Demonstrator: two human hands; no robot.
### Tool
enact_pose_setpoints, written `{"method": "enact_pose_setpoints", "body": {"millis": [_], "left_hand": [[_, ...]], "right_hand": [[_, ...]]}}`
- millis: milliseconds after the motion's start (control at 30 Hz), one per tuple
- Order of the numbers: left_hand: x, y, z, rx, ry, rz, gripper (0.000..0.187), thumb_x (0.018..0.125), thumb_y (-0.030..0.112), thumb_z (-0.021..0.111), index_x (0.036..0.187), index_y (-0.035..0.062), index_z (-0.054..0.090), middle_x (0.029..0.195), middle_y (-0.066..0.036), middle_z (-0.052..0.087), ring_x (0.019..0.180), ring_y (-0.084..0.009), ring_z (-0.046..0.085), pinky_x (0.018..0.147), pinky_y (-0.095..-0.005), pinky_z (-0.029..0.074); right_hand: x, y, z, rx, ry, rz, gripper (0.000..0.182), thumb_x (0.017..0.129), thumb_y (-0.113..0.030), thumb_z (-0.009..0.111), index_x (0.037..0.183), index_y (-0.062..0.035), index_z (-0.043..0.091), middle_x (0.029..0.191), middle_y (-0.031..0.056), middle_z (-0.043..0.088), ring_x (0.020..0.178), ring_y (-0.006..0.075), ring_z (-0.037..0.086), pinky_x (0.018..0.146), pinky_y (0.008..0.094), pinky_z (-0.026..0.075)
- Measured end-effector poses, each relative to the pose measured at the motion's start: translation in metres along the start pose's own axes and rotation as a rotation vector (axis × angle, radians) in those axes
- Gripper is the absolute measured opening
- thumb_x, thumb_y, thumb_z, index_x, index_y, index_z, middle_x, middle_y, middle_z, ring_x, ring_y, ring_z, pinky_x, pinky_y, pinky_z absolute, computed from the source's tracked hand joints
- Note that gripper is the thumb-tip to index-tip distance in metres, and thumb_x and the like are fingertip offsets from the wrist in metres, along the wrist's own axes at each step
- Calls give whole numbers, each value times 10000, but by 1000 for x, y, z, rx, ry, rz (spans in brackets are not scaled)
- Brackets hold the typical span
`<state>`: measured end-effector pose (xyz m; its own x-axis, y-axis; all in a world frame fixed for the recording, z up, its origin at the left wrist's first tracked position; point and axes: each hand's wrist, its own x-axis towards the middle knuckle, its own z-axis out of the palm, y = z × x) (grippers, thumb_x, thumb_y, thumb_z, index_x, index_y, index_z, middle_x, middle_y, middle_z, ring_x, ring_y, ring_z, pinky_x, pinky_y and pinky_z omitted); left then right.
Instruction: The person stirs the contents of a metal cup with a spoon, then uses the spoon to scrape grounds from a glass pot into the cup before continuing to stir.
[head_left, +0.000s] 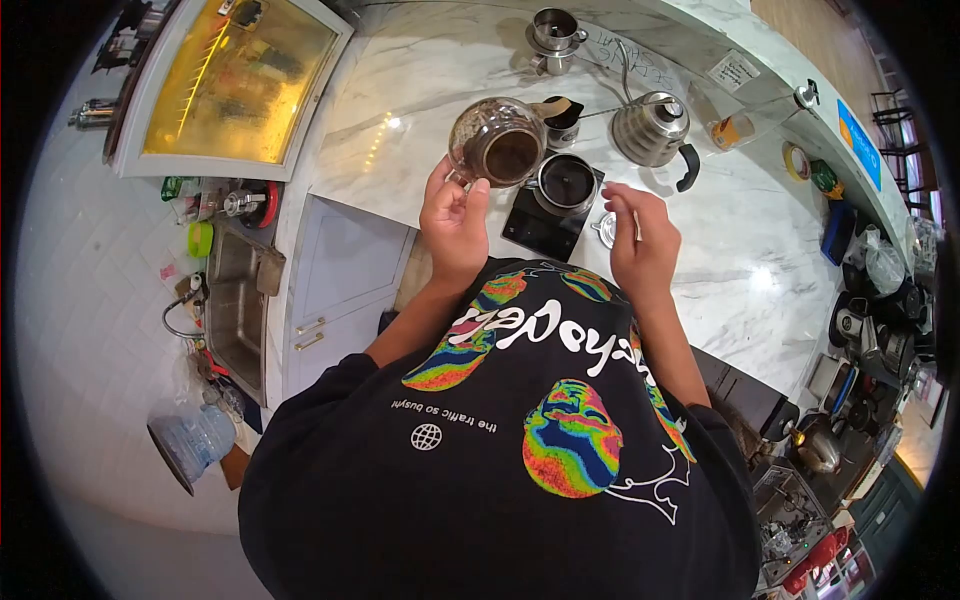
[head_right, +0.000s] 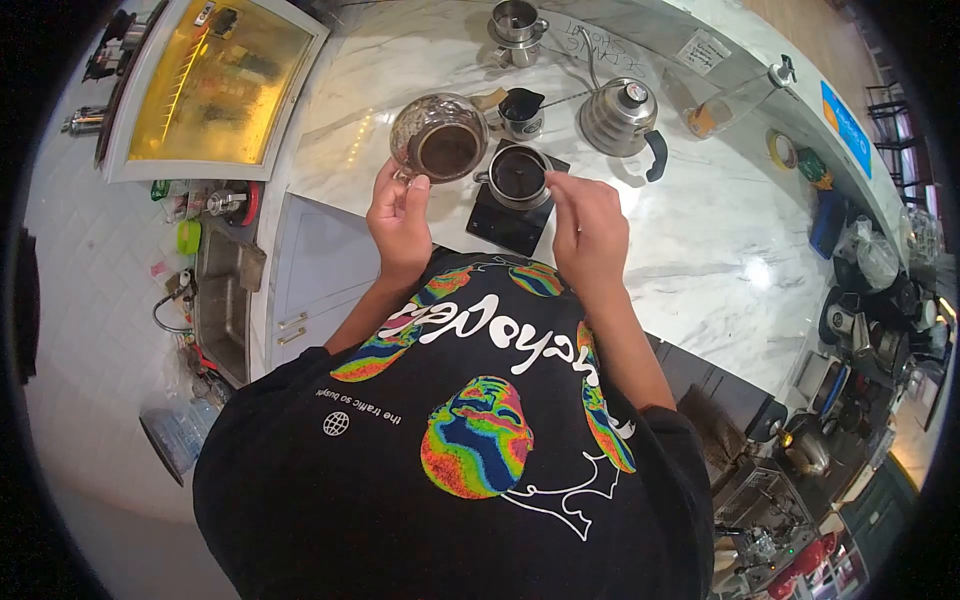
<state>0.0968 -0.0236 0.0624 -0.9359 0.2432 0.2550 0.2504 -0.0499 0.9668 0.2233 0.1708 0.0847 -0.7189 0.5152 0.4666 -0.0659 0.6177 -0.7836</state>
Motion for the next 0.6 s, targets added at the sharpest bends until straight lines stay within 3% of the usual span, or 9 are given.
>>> {"method": "enact_pose_setpoints", "body": {"millis": [33, 133, 267, 367, 467, 600], "left_hand": [[-1, -1, -2, 29, -14, -3, 304, 973, 31, 673, 723, -9, 506, 1460, -263, 509, 1137, -170, 605, 913, -272, 473], [-3, -4, -2, -44, -24, -21, 301, 971, 19, 665, 723, -8, 498, 1471, -271, 497, 1197, -200, 604, 957, -294, 472], [-5, 1, -2, -75, -60, 48, 286, 969, 5, 650, 731, -4, 492, 1481, -282, 479, 1288, -256, 577, 1024, -334, 458], [-7, 3, -4, -132, -91, 98, 251, 973, -10, 620, 753, -1, 500, 1488, -280, 475, 1346, -287, 540, 1075, -372, 431], [-5, 9, -4, -143, -115, 168, 217, 980, -20, 586, 779, 5, 509, 1484, -271, 495, 1378, -305, 511, 1105, -403, 403], [-2, 10, -9, -196, -154, 224, 250, 948, -16, 632, 749, 9, 481, 1495, -292, 455, 1350, -336, 534, 1093, -410, 426]], "right_hand": [[1, 2, 0, -130, -46, -137, 195, 932, 32, 660, 1109, -37, 707, 949, 117, 735, 817, 258, 707, 787, 345, 542], [3, -4, -4, -101, 1, -148, 223, 893, 74, 661, 1087, -28, 704, 942, 124, 738, 852, 291, 697, 823, 375, 529], [10, -23, -19, 82, 145, -23, 170, 930, 89, 623, 1062, 14, 699, 918, 134, 752, 828, 262, 704, 828, 350, 532], [11, -44, -27, 278, 187, -81, 150, 955, 80, 592, 1063, 31, 684, 911, 138, 748, 800, 234, 705, 901, 440, 532], [17, -64, -35, 303, 7, -258, 181, 935, 83, 610, 1088, 12, 674, 914, 126, 747, 783, 231, 702, 927, 485, 520], [17, -70, -16, 268, -88, -318, 220, 886, 75, 681, 1081, -28, 683, 930, 110, 742, 780, 245, 694, 923, 479, 520]]}}
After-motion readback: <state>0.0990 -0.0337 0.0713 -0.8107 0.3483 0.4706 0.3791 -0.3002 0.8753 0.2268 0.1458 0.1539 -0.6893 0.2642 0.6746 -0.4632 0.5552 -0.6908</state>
